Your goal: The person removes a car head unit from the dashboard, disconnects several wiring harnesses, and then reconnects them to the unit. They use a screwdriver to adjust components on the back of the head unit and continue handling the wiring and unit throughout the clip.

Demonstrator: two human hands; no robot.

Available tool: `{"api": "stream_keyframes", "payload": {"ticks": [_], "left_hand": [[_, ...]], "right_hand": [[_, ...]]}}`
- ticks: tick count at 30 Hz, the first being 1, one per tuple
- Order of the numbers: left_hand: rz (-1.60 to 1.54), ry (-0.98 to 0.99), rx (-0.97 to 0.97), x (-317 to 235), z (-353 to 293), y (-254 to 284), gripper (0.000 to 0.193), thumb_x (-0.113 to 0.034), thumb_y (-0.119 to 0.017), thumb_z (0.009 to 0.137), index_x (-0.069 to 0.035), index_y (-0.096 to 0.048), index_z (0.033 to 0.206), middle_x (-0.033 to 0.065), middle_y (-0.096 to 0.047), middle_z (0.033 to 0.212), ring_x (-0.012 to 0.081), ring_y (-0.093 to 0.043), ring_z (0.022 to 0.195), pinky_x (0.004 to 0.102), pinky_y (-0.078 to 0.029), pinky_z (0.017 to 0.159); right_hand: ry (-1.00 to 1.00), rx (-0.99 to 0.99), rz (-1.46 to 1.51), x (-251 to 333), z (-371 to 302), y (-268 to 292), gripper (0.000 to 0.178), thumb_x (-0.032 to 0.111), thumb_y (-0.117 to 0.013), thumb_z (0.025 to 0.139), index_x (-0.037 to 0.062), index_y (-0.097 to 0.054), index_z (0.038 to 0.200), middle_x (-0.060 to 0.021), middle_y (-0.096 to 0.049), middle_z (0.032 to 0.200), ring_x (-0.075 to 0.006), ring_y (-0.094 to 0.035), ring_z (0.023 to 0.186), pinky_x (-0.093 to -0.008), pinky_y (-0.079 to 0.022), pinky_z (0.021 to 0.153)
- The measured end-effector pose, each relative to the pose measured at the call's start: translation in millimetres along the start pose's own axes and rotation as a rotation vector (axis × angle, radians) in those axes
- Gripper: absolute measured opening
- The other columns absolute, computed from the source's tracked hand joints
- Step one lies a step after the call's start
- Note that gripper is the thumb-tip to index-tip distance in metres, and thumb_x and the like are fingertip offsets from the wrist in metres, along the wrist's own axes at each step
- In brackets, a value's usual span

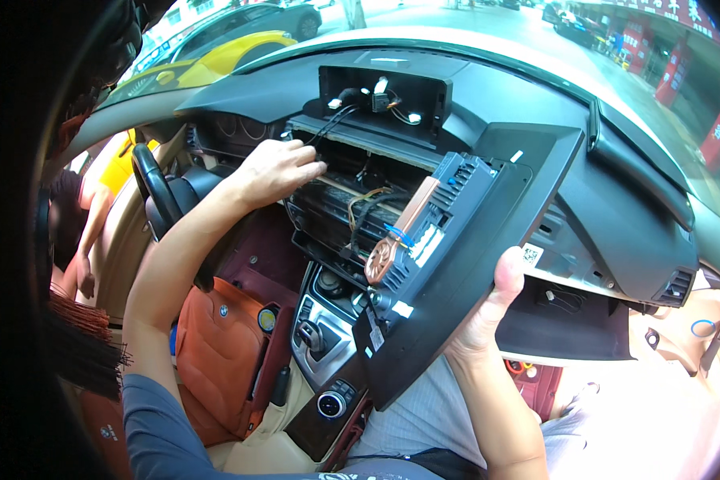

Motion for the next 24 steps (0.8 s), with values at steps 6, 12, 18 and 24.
{"api": "stream_keyframes", "payload": {"ticks": [6,12,18,24], "left_hand": [[0.038,0.210,0.028,4.7,4.4,-11.0,0.040,-0.008,-0.062,0.093,-0.012,-0.068,0.132,0.0089,-0.073,0.102,0.0299,-0.076,0.084,0.0422,-0.060,0.065],[-0.096,0.101,-0.073,-23.0,20.3,30.4,0.027,-0.012,-0.065,0.095,-0.013,-0.073,0.121,0.0069,-0.071,0.092,0.0241,-0.075,0.082,0.0388,-0.059,0.063],[-0.354,-0.064,-0.492,-71.4,56.4,87.4,0.037,-0.008,-0.069,0.092,-0.016,-0.074,0.128,0.0047,-0.069,0.110,0.0256,-0.072,0.099,0.0357,-0.060,0.079],[-0.839,0.011,-0.300,-66.2,75.2,87.2,0.026,-0.002,-0.072,0.093,-0.005,-0.069,0.118,0.0092,-0.072,0.096,0.0293,-0.073,0.089,0.0374,-0.059,0.078]], "right_hand": [[-0.021,0.060,0.025,-1.0,-1.7,-7.1,0.088,0.079,-0.058,0.096,0.0074,-0.054,0.147,-0.0109,-0.063,0.137,-0.0240,-0.066,0.120,-0.0438,-0.058,0.102],[-0.052,0.104,0.103,-1.3,3.0,-5.1,0.094,0.083,-0.056,0.094,0.0054,-0.053,0.148,-0.0125,-0.062,0.138,-0.0259,-0.065,0.122,-0.0455,-0.057,0.102],[-0.032,0.115,0.128,-2.5,14.2,-8.9,0.094,0.082,-0.055,0.095,0.0046,-0.054,0.147,-0.0140,-0.063,0.136,-0.0257,-0.064,0.122,-0.0456,-0.057,0.102],[-0.046,0.049,0.067,1.8,13.3,-9.2,0.092,0.082,-0.053,0.096,0.0055,-0.054,0.147,-0.0126,-0.063,0.135,-0.0245,-0.064,0.122,-0.0431,-0.057,0.101]]}}
Point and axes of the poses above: each hand's wrist, its own z-axis towards the middle knuckle, its own y-axis out of the back of the hand, x = y × z, the point moved 5 cm from there along z, towards the middle knuckle
